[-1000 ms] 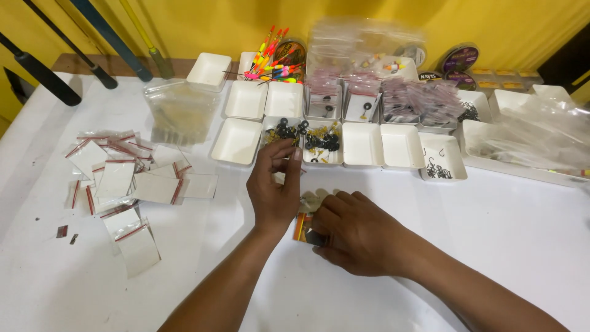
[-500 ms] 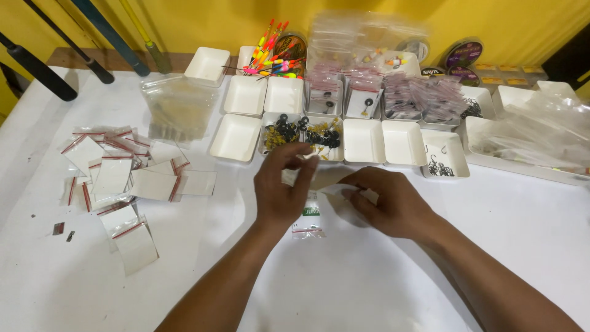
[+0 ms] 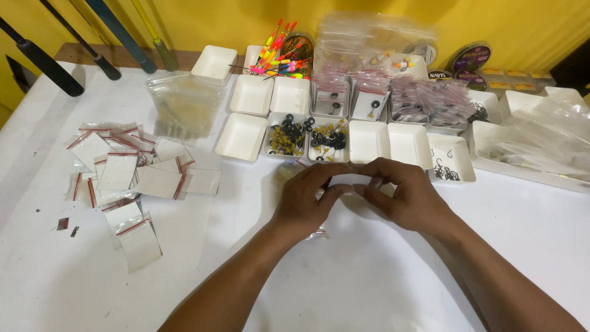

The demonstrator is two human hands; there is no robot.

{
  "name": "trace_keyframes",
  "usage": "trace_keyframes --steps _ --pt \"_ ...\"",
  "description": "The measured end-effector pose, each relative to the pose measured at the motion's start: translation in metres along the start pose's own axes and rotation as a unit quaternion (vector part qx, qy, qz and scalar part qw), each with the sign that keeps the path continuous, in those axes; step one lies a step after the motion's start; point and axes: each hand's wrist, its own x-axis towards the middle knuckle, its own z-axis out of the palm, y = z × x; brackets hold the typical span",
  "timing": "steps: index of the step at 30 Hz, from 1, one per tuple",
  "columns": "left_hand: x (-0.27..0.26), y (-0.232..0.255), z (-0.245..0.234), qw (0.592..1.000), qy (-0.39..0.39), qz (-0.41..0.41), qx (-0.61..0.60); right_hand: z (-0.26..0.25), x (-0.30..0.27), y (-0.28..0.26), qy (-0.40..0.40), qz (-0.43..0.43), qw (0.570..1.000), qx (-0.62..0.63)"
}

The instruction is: Picking up small fishing tackle components and placing them into small plastic bags for individual sale

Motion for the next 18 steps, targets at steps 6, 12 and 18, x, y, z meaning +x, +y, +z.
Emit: trace_keyframes --steps 6,12,18 --pt "0.004 -0.011 -0.005 0.997 0.036 -0.062 -0.004 0.012 0.001 0.031 0.031 -0.001 0.994 0.108" --pt "0.005 -0.004 -0.006 0.994 0.060 -0.075 -0.044 0.024 -0.001 0.034 0.080 -0.007 0.983 0.168" --pt "0.004 -0.001 -0.001 0.994 0.048 -0.081 -0.054 0.024 -0.003 0.036 0.099 -0.012 0.988 0.116"
